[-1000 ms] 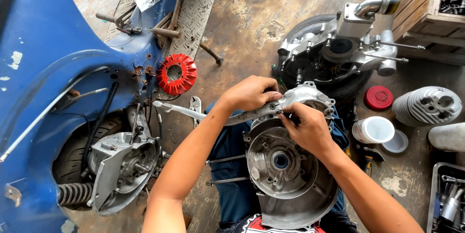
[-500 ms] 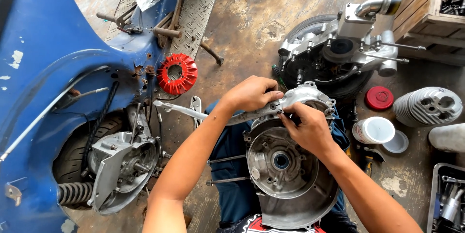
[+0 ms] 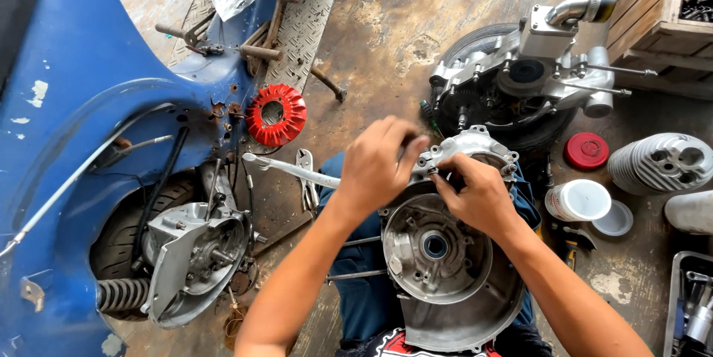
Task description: The recorder is cleaning and repairing motorcycle engine components, specifically focusing on the engine casing and gasket surfaces.
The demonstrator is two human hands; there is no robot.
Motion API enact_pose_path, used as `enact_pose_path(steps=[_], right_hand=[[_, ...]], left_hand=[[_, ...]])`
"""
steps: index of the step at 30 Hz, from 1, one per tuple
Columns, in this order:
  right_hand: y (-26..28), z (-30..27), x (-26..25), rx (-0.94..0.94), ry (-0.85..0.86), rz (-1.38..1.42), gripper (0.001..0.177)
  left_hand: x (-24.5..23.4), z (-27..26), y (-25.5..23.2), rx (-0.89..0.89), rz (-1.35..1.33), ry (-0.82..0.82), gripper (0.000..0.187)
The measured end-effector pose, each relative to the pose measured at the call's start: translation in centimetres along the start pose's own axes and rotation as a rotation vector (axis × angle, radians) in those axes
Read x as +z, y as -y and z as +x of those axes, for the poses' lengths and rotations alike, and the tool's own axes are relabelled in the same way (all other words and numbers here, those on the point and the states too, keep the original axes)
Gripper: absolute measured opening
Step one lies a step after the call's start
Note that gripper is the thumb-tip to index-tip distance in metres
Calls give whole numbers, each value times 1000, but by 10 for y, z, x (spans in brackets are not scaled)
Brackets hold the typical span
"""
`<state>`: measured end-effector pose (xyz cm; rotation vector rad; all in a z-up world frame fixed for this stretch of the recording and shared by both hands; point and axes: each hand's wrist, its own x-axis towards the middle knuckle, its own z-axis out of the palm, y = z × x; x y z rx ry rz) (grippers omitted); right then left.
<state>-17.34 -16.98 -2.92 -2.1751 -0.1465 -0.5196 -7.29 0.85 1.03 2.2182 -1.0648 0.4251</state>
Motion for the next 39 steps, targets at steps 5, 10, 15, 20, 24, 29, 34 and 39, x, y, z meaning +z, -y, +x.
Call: enact_pose_path(steps=[5, 10, 15, 20, 24, 29, 34, 39], right_hand=[[-5, -9, -4, 33, -284, 295, 14], [-13, -16, -9, -49, -447, 298, 14], [1, -11, -21, -214, -563, 163, 13], [-9, -16, -43, -102, -515, -55, 9], [-28, -33, -43, 142, -266, 57, 12], [-64, -45, -39, 59, -170, 162, 24], [-61, -43, -32, 60, -193, 174, 34], [-10, -26, -39, 410, -230, 146, 30]], left_hand=[[-20, -67, -27, -12, 114, 3, 35], [5, -108, -32, -48, 317, -16, 50], [36, -125, -23, -138, 412, -30, 71], [40, -119, -14, -153, 345, 8, 47], [32, -108, -14, -226, 250, 145, 44], [42, -115, -4, -329, 139, 223, 43], [41, -111, 1, -385, 21, 251, 43], [9, -82, -6, -484, -74, 407, 45]])
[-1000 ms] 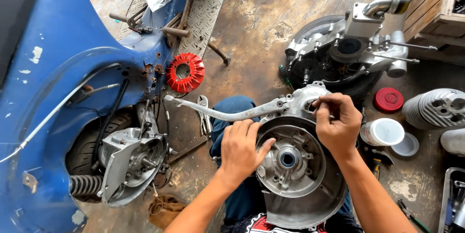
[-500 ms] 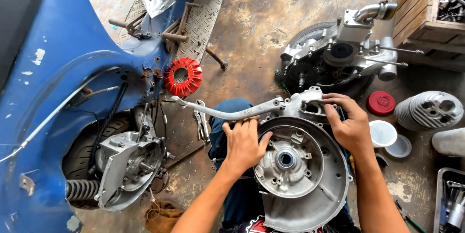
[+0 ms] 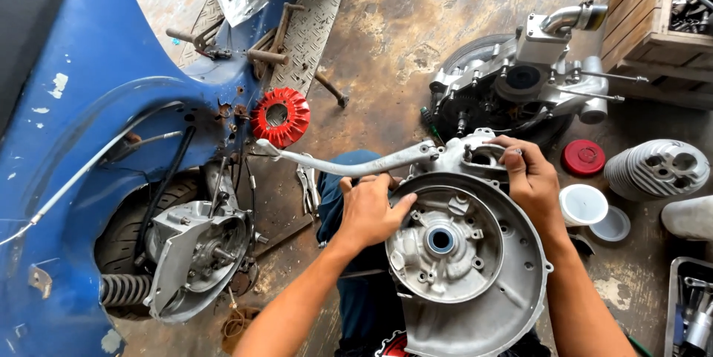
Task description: The recorder is cleaning and repairing motorcycle engine components, specifically focusing on the engine casing and gasket surfaces.
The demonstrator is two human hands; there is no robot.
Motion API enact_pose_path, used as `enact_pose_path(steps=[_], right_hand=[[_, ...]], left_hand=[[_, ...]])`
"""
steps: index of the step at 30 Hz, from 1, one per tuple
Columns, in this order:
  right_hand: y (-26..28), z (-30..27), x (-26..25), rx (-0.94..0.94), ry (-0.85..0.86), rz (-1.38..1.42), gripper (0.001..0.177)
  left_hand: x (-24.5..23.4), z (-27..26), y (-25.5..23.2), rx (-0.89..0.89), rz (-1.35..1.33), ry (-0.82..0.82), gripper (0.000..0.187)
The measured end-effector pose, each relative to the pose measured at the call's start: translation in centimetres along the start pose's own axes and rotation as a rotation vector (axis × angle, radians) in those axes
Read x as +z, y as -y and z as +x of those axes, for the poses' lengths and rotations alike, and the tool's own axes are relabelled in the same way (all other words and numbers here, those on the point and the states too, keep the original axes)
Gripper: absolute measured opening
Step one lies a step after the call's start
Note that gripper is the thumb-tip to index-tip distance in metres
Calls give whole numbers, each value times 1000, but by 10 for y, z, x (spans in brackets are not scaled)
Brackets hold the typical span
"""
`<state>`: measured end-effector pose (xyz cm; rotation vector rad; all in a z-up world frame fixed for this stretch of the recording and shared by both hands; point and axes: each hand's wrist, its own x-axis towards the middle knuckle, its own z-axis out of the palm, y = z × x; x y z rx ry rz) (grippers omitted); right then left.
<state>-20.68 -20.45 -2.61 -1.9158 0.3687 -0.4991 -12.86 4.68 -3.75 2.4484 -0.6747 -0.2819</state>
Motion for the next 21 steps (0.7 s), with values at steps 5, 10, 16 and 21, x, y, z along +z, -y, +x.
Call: enact_pose_path(steps=[5, 10, 16, 21], right_hand=[[5, 19, -6, 129, 2, -81, 34], [-8, 33, -3, 183, 42, -108, 35], [-57, 53, -10, 264, 92, -93, 35], [-13, 54, -19, 316, 127, -75, 38]], left_hand=[[-13, 27, 9, -177, -153, 192, 49], [-29, 26, 20, -237, -322, 308, 47], [-15, 30, 48, -181, -854, 372, 40], [-32, 28, 34, -125, -1154, 523, 46]])
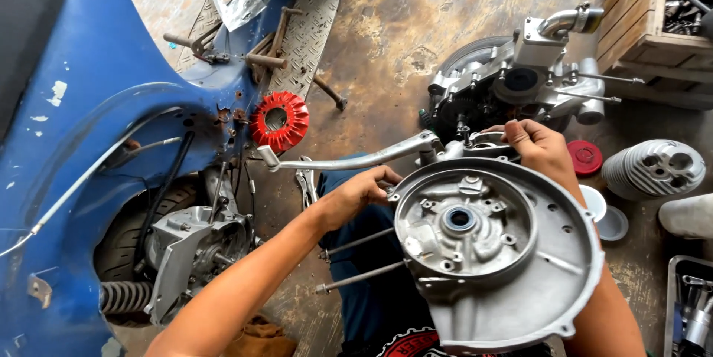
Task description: The recorder is cleaning and repairing motorcycle engine components, specifically focusing on the engine casing and gasket surfaces.
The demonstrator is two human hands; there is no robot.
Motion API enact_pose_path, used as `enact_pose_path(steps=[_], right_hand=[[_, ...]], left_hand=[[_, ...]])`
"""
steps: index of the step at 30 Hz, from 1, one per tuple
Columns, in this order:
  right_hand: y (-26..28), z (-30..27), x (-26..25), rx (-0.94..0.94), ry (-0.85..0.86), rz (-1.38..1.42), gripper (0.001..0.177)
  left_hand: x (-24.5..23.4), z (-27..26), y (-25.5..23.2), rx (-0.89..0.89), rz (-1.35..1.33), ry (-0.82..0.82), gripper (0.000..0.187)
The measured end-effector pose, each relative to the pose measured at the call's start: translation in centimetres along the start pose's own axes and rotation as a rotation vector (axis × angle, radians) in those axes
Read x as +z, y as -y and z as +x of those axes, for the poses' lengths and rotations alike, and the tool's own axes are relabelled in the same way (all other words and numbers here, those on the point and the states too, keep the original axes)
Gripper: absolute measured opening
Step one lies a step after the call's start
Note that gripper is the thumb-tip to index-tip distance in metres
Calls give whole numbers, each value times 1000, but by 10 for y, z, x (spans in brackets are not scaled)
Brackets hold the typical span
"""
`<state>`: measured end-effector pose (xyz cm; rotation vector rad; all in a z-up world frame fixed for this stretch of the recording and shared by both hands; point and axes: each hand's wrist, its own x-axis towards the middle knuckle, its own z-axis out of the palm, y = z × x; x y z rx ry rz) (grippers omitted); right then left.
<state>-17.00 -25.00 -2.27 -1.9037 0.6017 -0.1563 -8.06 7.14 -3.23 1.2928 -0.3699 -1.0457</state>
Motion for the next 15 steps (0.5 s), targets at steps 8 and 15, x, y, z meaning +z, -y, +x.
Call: enact_pose_path(steps=[8, 15], right_hand=[[-13, 17, -2, 141, 24, 167, 40], [52, -17, 2, 234, -29, 444, 40]], left_hand=[[25, 1, 2, 380, -19, 9, 72], [49, 18, 14, 816, 205, -260, 40]])
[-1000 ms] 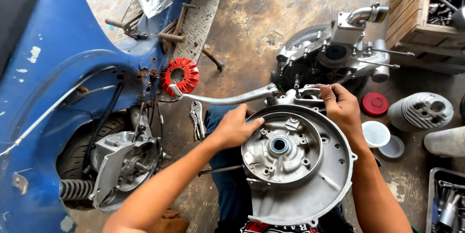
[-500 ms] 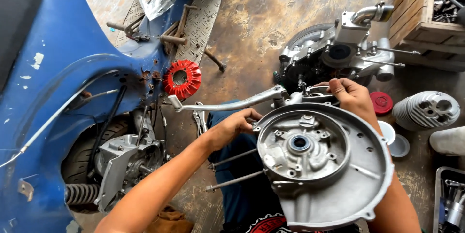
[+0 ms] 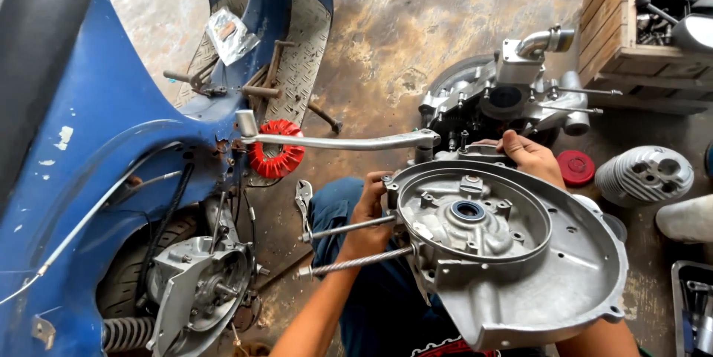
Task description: The recorder is cleaning and repairing motorcycle engine components, specifically focusing on the engine casing and gasket surfaces.
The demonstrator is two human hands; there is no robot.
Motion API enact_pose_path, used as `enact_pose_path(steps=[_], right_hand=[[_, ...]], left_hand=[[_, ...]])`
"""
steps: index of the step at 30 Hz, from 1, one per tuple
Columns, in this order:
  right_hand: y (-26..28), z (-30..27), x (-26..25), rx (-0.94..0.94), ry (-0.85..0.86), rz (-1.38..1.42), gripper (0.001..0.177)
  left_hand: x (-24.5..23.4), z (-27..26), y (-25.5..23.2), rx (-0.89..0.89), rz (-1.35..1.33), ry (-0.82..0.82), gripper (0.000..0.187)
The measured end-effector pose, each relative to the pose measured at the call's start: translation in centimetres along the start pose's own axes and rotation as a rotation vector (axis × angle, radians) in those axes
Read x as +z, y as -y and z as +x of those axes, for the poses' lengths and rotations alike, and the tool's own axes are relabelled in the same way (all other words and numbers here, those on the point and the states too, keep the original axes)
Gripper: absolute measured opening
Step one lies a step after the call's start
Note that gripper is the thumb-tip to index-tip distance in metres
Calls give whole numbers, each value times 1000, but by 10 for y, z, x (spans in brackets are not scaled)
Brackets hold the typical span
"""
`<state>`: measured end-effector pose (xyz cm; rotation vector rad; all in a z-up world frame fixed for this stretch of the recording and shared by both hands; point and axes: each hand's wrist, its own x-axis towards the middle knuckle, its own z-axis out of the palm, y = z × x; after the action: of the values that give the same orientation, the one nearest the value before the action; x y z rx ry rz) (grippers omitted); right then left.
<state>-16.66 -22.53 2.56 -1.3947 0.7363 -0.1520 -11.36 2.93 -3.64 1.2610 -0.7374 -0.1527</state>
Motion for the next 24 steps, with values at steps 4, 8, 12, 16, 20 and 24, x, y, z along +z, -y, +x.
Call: enact_pose_path(steps=[4, 8, 12, 16, 20, 24], right_hand=[[-55, 52, -20, -26, 34, -83, 41], [-20, 15, 12, 21, 25, 38, 41], [-119, 105, -42, 21, 98, -52, 40], [-25, 11, 11, 49, 81, 153, 40], [-39, 9, 10, 68, 62, 297, 40], [-44, 12, 17, 48, 92, 354, 41]], left_hand=[[0, 1, 6, 50, 24, -58, 39], [0, 10, 2, 93, -43, -90, 40], [-5, 6, 19, 119, -18, -137, 41], [0, 9, 11, 98, -37, -174, 44], [7, 15, 6, 119, -138, -217, 54], [15, 26, 18, 93, -89, -351, 58]])
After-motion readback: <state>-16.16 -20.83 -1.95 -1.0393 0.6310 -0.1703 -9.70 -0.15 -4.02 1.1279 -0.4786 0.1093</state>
